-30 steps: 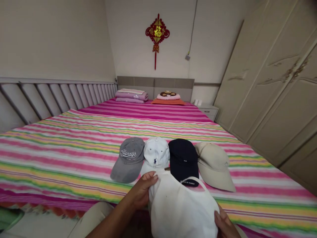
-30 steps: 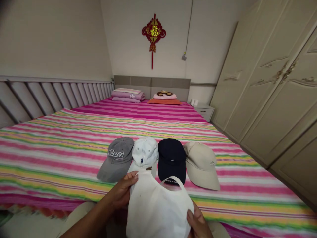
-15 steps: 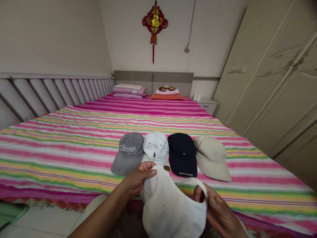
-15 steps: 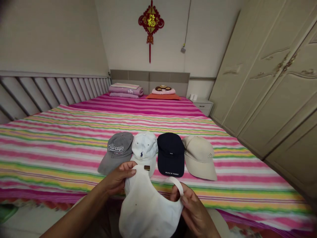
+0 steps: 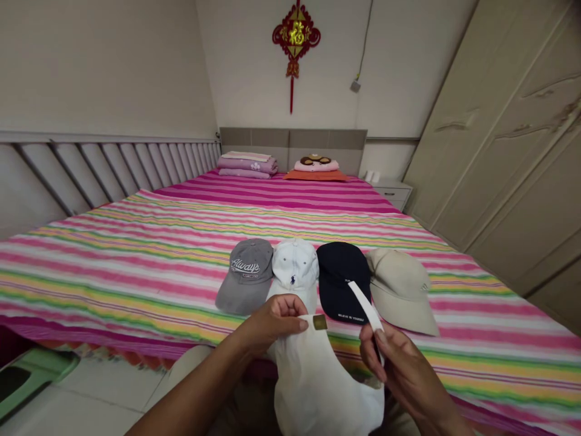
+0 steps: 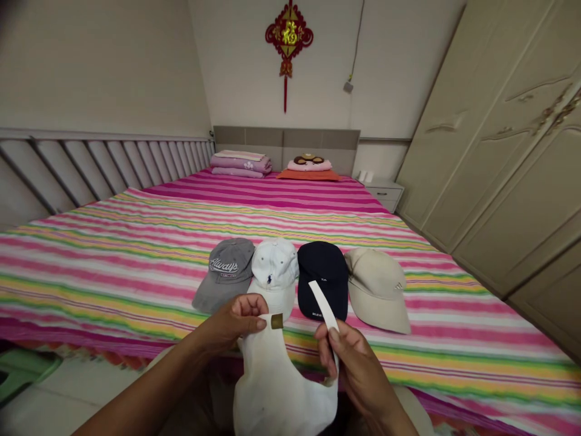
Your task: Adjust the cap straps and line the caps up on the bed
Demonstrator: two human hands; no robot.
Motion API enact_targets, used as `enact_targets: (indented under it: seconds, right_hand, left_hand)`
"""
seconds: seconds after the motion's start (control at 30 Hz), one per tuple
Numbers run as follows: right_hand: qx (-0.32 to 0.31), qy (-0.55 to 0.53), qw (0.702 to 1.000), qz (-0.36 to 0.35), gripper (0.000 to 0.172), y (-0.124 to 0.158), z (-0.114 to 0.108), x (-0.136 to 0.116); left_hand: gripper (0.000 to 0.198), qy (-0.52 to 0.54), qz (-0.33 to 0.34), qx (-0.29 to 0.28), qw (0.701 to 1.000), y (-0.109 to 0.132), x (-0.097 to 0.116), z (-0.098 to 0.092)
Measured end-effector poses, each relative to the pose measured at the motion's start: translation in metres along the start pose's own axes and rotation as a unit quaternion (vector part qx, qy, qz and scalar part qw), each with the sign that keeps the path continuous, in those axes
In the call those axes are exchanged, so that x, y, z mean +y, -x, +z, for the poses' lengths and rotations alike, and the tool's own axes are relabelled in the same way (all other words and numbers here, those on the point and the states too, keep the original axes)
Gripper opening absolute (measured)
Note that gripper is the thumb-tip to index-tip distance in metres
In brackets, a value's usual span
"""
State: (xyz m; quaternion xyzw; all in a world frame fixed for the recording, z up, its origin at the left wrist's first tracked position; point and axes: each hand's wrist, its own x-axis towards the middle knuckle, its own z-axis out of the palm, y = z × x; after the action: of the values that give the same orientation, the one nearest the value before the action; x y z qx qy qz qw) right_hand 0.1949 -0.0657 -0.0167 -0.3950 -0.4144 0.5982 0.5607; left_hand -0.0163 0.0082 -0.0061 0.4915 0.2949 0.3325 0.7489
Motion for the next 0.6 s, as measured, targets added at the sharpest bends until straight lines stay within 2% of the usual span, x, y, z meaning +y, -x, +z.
enact_targets:
  seconds: [0.13, 0.33, 0.47, 0.6]
  right_hand:
    - [-0.017, 0.005, 1.000, -0.011, 0.021, -0.004, 0.001, -0.006]
    - [-0.043, 0.057, 0.997, -0.008, 0.027, -0.008, 0.001, -0.012]
    - [-0.057, 0.091, 0.994, -0.009, 0.023, -0.011, 0.013, -0.020]
    - [-0.084, 0.119, 0.989, 0.014, 0.025, -0.015, 0.031, -0.024]
  left_hand:
    - [0.028, -0.001, -0.008, -0.008, 1.000, 0.006, 0.005, 0.002]
    - [0.029, 0.002, 0.007, 0.009, 1.000, 0.012, 0.004, 0.001]
    - [0.028, -0.026, 0.013, 0.010, 1.000, 0.016, 0.006, 0.005]
    - [0.026, -0.057, 0.015, 0.034, 0.998, 0.020, 0.006, 0.011]
